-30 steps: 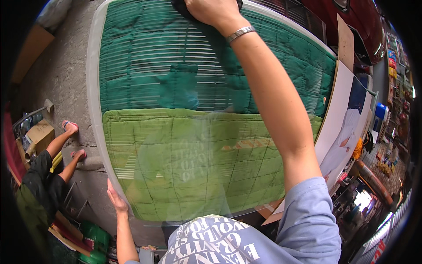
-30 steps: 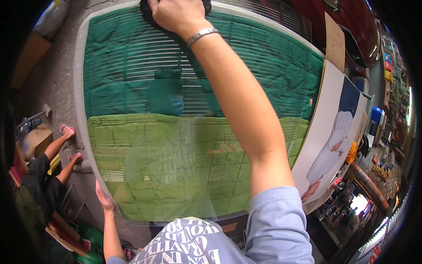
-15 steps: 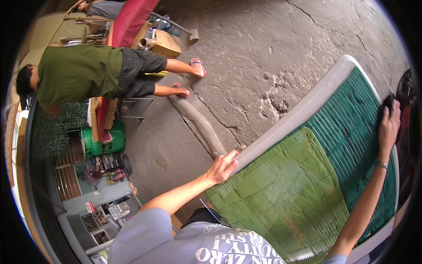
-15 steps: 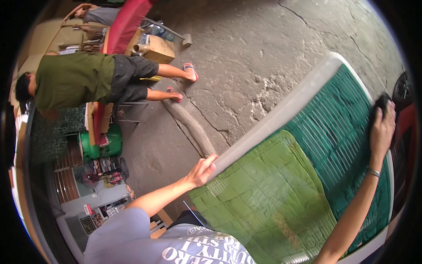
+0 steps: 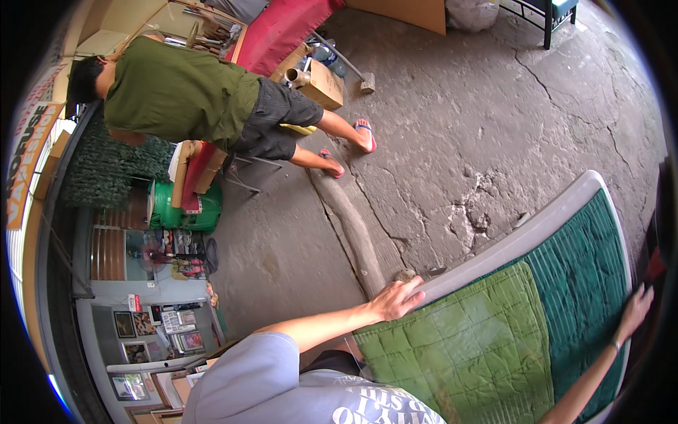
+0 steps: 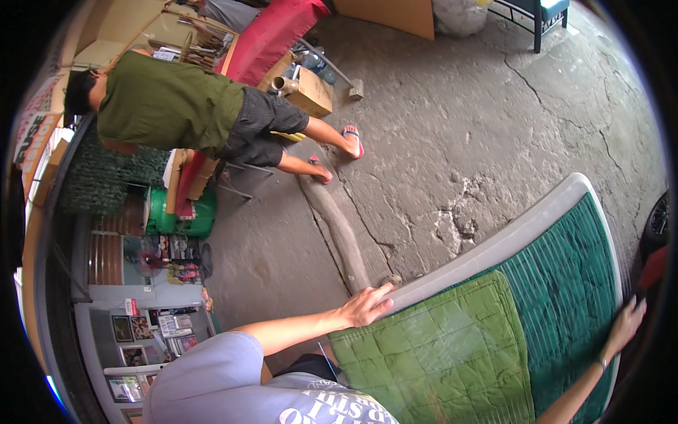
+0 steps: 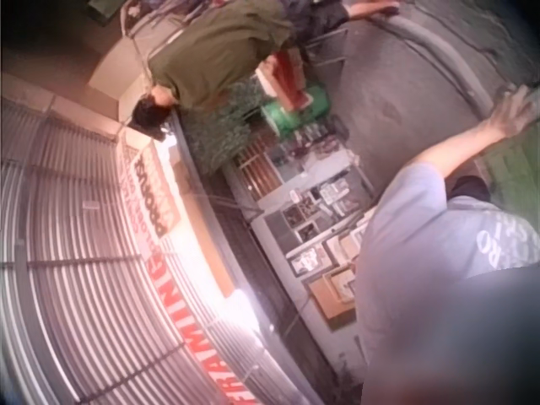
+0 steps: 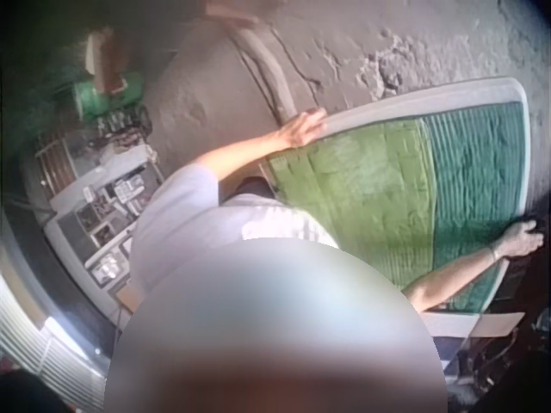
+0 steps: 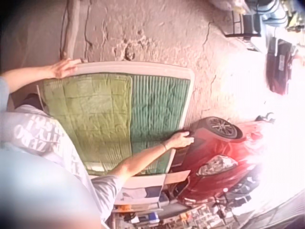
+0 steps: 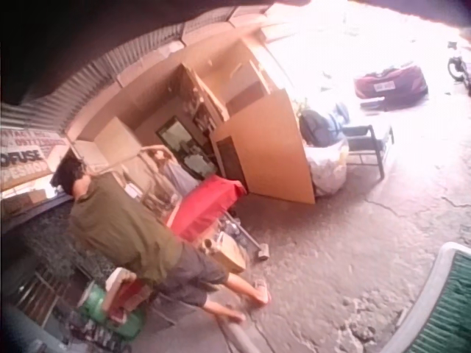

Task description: The person cleans a large printed portrait with a cloth, then retrieves a picture frame and places it on a table. They spray the glass with liquid and wipe it with a cloth, then position the portrait inside the frame and cover it with a cardboard backing.

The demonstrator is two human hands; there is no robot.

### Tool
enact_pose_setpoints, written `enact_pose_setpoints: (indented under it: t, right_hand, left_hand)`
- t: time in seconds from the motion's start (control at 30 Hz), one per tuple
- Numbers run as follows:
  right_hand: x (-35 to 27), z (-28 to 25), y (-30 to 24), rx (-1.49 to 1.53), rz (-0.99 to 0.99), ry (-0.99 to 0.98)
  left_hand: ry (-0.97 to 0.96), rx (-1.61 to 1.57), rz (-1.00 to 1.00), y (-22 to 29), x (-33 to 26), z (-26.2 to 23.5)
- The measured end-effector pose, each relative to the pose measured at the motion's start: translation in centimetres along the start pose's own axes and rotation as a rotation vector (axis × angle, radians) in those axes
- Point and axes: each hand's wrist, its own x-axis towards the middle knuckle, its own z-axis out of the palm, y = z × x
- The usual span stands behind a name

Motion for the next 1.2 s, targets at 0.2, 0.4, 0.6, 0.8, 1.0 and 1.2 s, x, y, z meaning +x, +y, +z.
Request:
enact_pose_setpoints:
  t: [0.2, 0.4, 0.6, 0.8, 1.0, 1.2]
  right_hand:
    - [5.2, -0.8, -19.3, 0.005, -0.270, 0.118]
    - [-3.3, -6.5, 0.0, -0.149, 0.057, -0.050]
    - [-2.9, -9.1, -3.7, -0.148, 0.453, -0.029]
    - [5.3, -7.0, -25.5, 0.088, 0.056, 0.068]
    - [11.3, -6.4, -34.9, 0.371, -0.287, 0.035]
    - [6.1, -8.3, -21.0, 0.091, -0.551, 0.122]
  left_hand:
    - [0.061, -0.053, 0.069, 0.4, 0.0, 0.0]
    - [-0.055, -0.017, -0.082, 0.9, 0.7, -0.8]
    - [0.018, -0.035, 0.050, 1.6, 1.3, -0.8]
    - [0.003, -0.052, 0.056, 1.6, 1.5, -0.6]
    - [0.002, -0.046, 0.073, 1.5, 1.6, -0.7]
    - [-0.039, -0.105, 0.033, 1.4, 1.6, -0.8]
